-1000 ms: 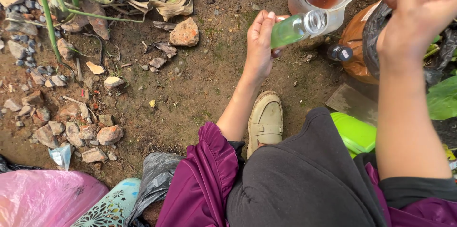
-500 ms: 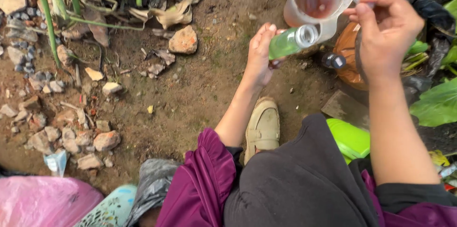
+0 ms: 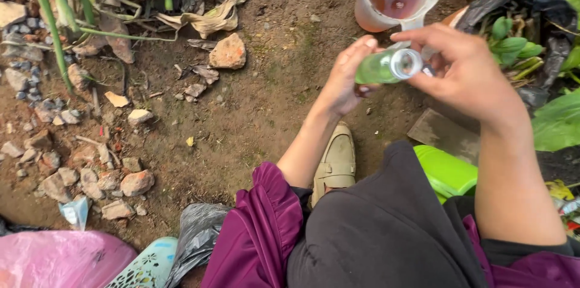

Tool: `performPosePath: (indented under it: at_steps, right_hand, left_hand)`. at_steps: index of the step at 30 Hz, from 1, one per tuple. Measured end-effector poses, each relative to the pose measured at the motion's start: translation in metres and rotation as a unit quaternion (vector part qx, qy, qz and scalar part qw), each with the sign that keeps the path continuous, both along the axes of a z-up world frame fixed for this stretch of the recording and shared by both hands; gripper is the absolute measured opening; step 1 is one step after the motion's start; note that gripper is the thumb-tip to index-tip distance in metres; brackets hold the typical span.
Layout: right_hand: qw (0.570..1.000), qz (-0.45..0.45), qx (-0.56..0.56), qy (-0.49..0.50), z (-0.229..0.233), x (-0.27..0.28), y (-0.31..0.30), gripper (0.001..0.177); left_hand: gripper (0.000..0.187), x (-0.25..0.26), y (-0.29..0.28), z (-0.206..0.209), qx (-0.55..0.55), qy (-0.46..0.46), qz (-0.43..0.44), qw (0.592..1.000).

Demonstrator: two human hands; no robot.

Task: Measuring and mixing liquid garden supplements from small bottles into a larger water pitcher using a syringe.

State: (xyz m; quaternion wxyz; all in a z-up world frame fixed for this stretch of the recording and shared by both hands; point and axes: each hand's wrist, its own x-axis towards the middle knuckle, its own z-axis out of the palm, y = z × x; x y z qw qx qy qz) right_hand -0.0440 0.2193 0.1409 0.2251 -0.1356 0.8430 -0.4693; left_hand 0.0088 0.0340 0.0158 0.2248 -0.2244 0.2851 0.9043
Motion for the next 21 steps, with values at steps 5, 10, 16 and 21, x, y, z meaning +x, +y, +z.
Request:
performPosePath:
  at_steps: [5, 10, 16, 21]
  right_hand:
    - [0.998, 0.061, -0.005, 0.008, -0.02, 0.006, -0.001, 0.052]
    - [0.997, 0.043, -0.059, -0.011, -0.037, 0.01, 0.009, 0.041]
    - [0.998, 0.007, -0.059, -0.017, -0.03, 0.015, -0.004, 0.03]
    - [0.994, -0.017, -0.104, 0.019, -0.059, 0.012, 0.026, 0.022]
  left_hand:
    - [0.022, 0.002, 0.0, 0.013, 0.126, 0.005, -0.037, 0.991]
    - [0.026, 0.004, 0.0, 0.009, 0.149, 0.025, -0.041, 0.988]
    - [0.029, 0.009, 0.001, -0.002, 0.147, 0.016, -0.039, 0.988]
    - [0.027, 0.004, -0.008, -0.004, 0.14, 0.024, -0.037, 0.989]
